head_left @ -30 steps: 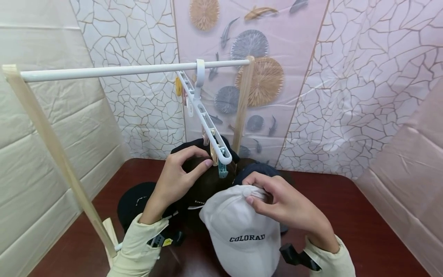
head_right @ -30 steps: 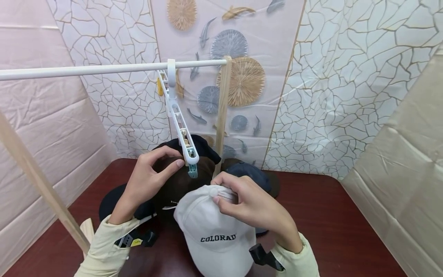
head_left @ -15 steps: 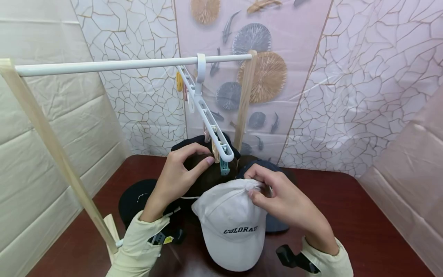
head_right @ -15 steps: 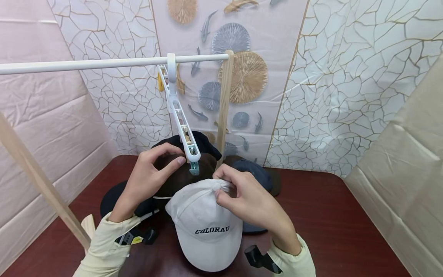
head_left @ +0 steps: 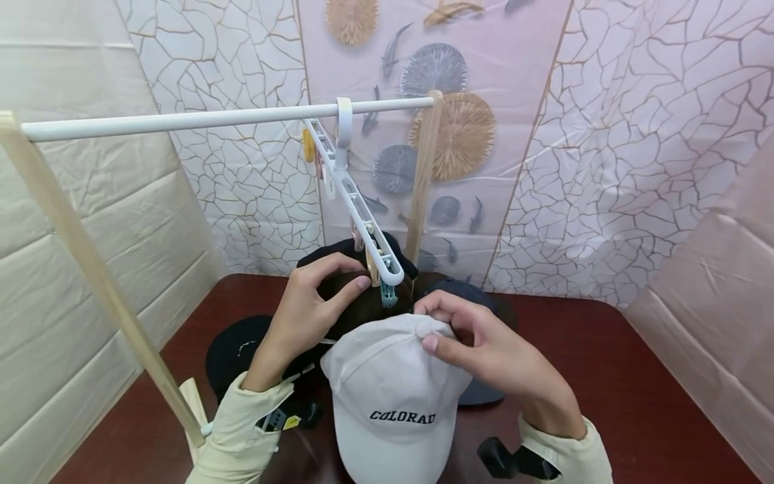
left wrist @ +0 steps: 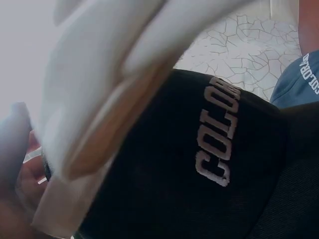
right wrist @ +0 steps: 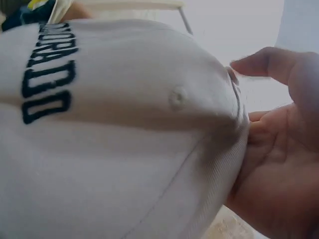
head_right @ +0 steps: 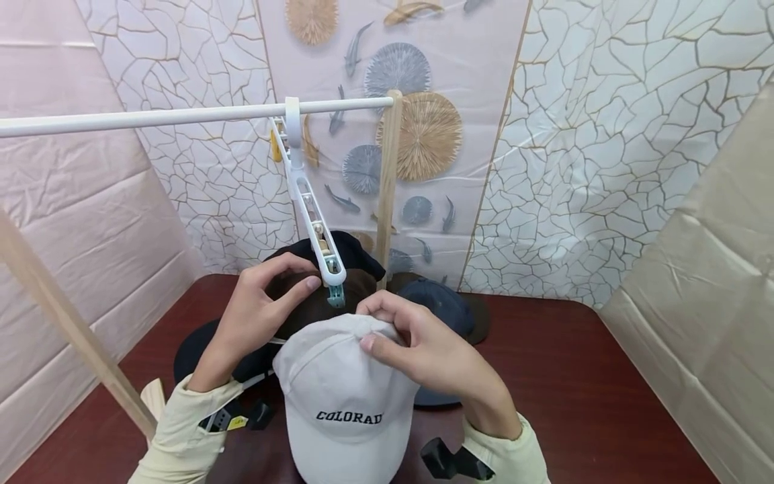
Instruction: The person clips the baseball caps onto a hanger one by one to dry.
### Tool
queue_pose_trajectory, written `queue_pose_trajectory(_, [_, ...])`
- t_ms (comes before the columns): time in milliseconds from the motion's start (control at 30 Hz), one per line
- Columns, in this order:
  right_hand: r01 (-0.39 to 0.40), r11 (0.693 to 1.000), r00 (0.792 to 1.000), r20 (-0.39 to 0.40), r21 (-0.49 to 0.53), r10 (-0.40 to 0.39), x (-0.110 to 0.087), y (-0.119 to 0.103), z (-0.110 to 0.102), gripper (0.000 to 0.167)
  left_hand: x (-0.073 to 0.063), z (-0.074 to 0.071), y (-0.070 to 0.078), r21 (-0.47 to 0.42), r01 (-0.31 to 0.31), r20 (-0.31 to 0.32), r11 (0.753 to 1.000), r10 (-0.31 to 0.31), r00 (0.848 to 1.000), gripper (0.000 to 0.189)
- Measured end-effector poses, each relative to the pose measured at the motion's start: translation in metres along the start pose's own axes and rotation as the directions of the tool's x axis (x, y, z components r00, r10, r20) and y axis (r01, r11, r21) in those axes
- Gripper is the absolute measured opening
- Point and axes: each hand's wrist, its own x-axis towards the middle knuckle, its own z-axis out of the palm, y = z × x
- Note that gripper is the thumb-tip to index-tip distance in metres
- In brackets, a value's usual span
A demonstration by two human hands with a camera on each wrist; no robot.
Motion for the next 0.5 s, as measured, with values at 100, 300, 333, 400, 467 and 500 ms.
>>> queue_pose_trajectory(100, [0.032,0.999,0.999,0.027,0.024,-0.032,0.001,0.0,0.005,0.027,0.0,0.0,0.0,0.001,0.0,0.002,1.0,0.0,1.0,0.01])
queue_pose_trajectory(300, [0.02,0.99,0.998,-0.06,-0.138,-0.028,0.006,-0.002,0.017,0.025,0.0,0.001,0.0,0.011,0.002,-0.002,1.0,-0.002,1.0,0.011])
queue_pose_trajectory(333, [0.016,0.986,0.997,-0.075,-0.168,-0.029,0.006,-0.003,0.017,0.023,0.0,0.001,0.0,0.011,0.002,-0.002,1.0,-0.002,1.0,0.011])
queue_pose_trajectory(400, [0.006,0.975,0.994,-0.101,-0.222,-0.029,0.005,-0.004,0.017,0.019,0.001,0.0,0.0,0.011,0.001,0.0,1.0,-0.001,1.0,0.011])
queue_pose_trajectory(467, [-0.017,0.966,0.993,-0.114,-0.26,-0.013,0.004,-0.005,0.017,0.016,0.0,0.0,0.0,0.011,0.002,0.004,1.0,-0.002,1.0,0.011])
queue_pose_trajectory(500, [-0.028,0.962,0.993,-0.115,-0.273,-0.004,0.003,-0.005,0.016,0.014,0.0,0.0,0.0,0.011,0.002,0.005,1.0,-0.002,1.0,0.011])
